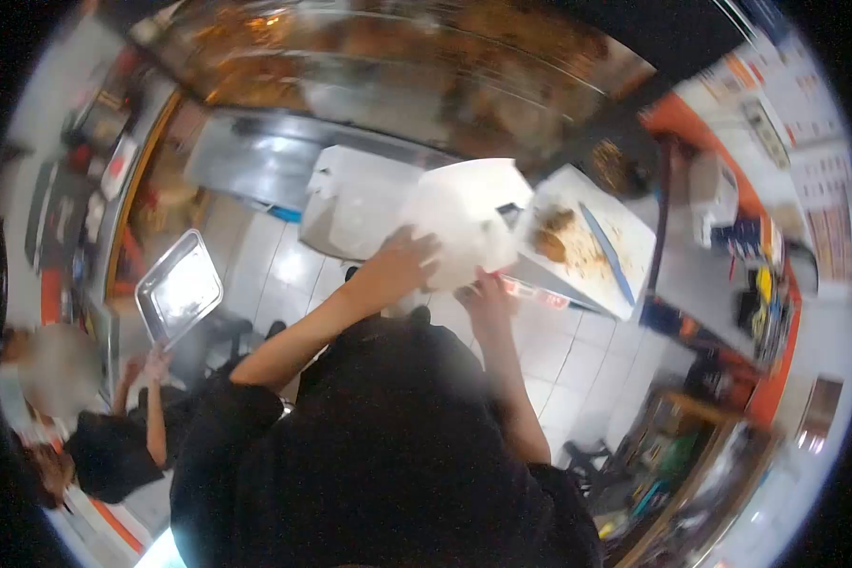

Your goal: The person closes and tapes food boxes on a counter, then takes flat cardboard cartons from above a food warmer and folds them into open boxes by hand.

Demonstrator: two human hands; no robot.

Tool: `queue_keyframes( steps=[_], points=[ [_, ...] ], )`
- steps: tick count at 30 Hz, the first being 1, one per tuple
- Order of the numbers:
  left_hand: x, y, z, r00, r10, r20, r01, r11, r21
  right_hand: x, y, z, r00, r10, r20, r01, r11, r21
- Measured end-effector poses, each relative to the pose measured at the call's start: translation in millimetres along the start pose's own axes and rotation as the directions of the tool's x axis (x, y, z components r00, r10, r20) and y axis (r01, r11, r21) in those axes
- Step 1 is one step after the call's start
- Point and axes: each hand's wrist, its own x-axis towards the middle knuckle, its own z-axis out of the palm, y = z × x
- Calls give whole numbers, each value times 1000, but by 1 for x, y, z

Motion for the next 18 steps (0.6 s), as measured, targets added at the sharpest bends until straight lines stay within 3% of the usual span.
queue_keyframes(
  steps=[1,3,4,5,6,7,8,9,11,12,13,14,15,16,18],
  points=[
    [6,-1,13,961,-59,-271,56,998,-19,14,20,-15,999,-46,19,46,999,27],
    [2,0,10,963,-26,-268,12,998,-57,34,49,-20,994,-114,-2,113,987,115],
    [-5,3,11,961,-173,-214,130,972,-198,39,58,-10,990,-134,-42,139,975,171],
    [-7,3,17,939,-319,-129,263,907,-328,48,63,-4,995,-38,-95,63,960,273],
    [-11,2,18,945,-304,-118,252,911,-326,54,65,1,990,67,-123,-16,928,373],
    [-17,2,23,912,-405,-62,363,869,-336,70,87,-10,990,75,-121,-23,923,384],
    [-24,2,28,859,-511,-3,481,811,-333,95,127,-30,974,-197,-113,182,974,-135],
    [-32,-2,45,849,-529,7,504,804,-317,101,138,-35,947,-317,-55,291,916,-276],
    [-53,-16,95,832,-552,-47,539,826,-163,100,137,-36,916,-398,53,395,871,-291],
    [-64,-30,111,869,-484,-107,454,864,-218,98,133,-33,912,-404,78,409,874,-263],
    [-66,-37,107,860,-500,-104,474,856,-207,88,119,-25,912,-397,105,411,876,-253],
    [-63,-40,102,850,-523,55,522,827,-207,78,104,-15,911,-391,132,412,878,-242],
    [-62,-41,99,821,-531,211,568,798,-202,60,71,2,992,-124,8,123,991,57],
    [-63,-42,100,826,-541,159,563,805,-186,48,51,15,983,183,-25,-162,915,369],
    [-56,-48,98,812,-568,136,583,780,-225,44,47,17,968,250,34,-249,923,294]
  ],
)
